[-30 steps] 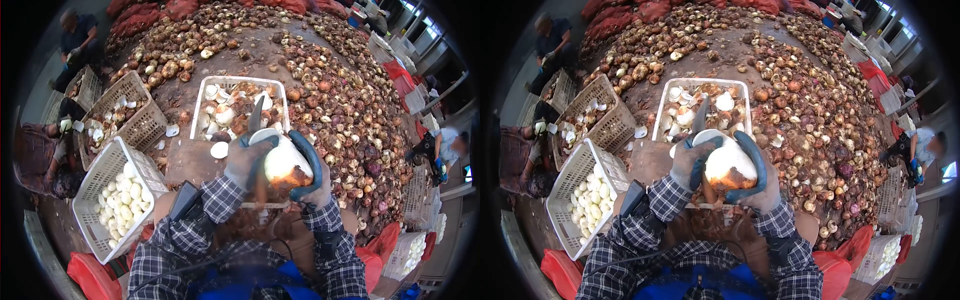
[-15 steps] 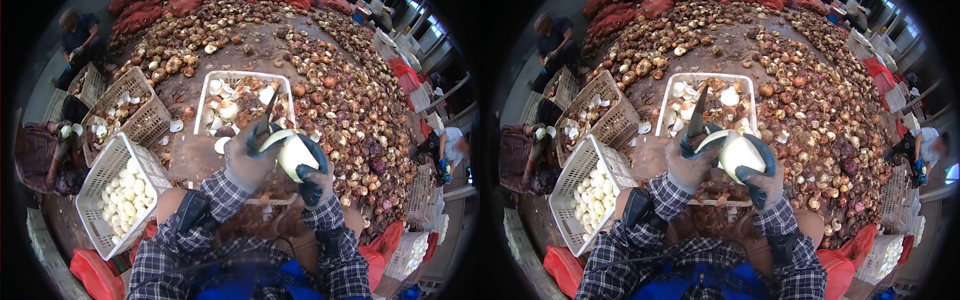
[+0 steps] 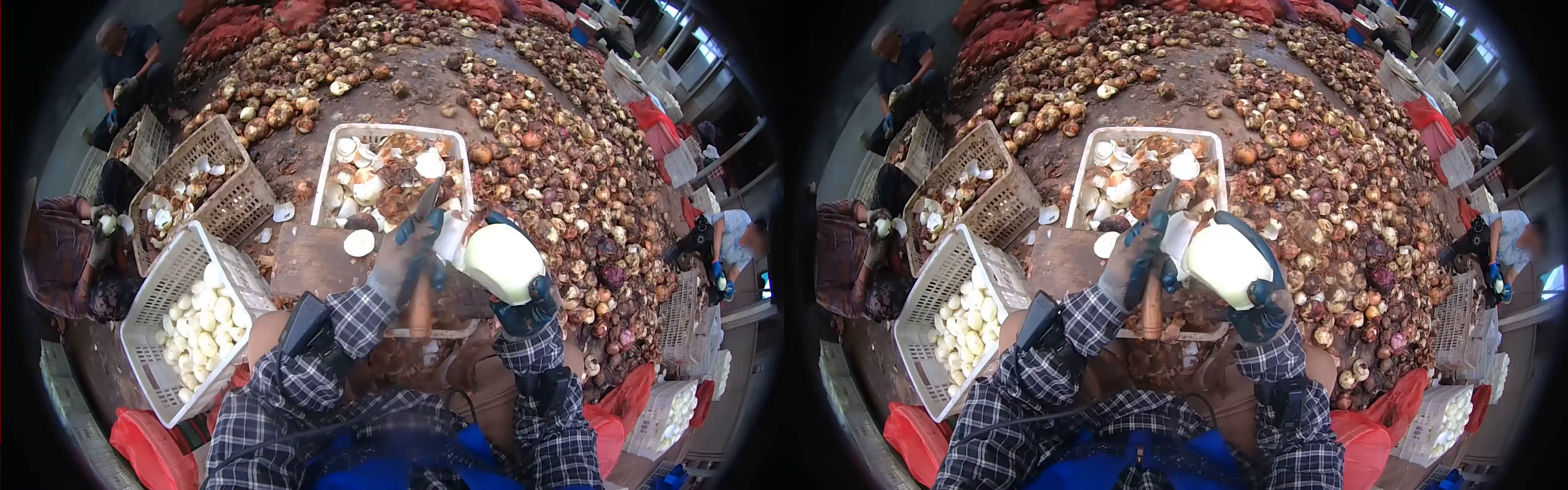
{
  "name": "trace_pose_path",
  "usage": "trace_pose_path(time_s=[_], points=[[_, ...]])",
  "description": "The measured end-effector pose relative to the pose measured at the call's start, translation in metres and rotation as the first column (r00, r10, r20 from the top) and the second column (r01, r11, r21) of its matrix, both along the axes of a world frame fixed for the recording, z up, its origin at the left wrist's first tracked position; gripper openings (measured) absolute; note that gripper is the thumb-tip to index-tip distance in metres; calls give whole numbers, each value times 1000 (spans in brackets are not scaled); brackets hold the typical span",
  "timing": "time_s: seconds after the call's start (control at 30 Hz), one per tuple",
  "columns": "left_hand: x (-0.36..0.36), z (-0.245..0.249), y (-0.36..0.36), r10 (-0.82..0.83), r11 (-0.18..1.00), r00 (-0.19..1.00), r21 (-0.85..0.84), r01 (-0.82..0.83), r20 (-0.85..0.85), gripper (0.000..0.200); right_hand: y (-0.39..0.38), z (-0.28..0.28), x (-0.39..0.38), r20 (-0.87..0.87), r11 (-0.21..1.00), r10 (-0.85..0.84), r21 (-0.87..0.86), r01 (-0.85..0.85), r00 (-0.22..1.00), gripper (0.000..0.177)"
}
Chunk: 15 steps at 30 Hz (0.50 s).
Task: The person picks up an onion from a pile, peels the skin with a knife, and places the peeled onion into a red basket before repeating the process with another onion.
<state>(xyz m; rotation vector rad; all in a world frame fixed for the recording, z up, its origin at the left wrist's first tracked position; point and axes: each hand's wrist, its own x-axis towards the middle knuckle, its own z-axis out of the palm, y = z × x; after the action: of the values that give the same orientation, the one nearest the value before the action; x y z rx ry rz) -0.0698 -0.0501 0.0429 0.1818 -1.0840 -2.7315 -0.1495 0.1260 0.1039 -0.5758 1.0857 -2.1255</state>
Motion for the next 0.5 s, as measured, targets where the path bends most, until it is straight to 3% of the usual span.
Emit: trace_pose_path(time_s=[0.03,0.1,0.13,0.17,0.27,0.3,0.37,0.4,0.43,0.5], points=[[0,-6,0,-68,997,997,35,67,42,46,-3,2,-3,-97,1000,-8,23,11,995,95],[-4,-17,19,-22,989,999,149,16,37,48,2,1,-12,-594,964,14,222,147,804,101],[-5,-11,27,1,978,999,207,-9,37,50,2,4,-13,-781,926,75,285,247,620,105],[-1,-1,32,10,954,998,299,-29,66,49,1,11,-8,-933,862,119,267,431,340,106],[-8,7,23,-68,924,990,382,14,127,46,-5,17,-7,-990,796,125,135,590,57,110],[-8,2,17,60,987,993,143,-74,102,43,-2,10,-7,-949,784,105,263,563,297,108],[-8,0,16,277,950,960,143,-279,34,40,-11,-1,2,-636,887,-110,284,364,764,105],[-6,-2,17,377,916,926,148,-374,7,39,-14,-7,6,-369,932,-167,244,269,914,103],[4,28,22,400,913,916,-94,-397,11,34,-12,-11,4,-485,925,-155,233,299,861,99],[8,38,37,498,846,866,-250,-470,57,31,-13,-16,3,-603,885,-197,229,404,773,99]])
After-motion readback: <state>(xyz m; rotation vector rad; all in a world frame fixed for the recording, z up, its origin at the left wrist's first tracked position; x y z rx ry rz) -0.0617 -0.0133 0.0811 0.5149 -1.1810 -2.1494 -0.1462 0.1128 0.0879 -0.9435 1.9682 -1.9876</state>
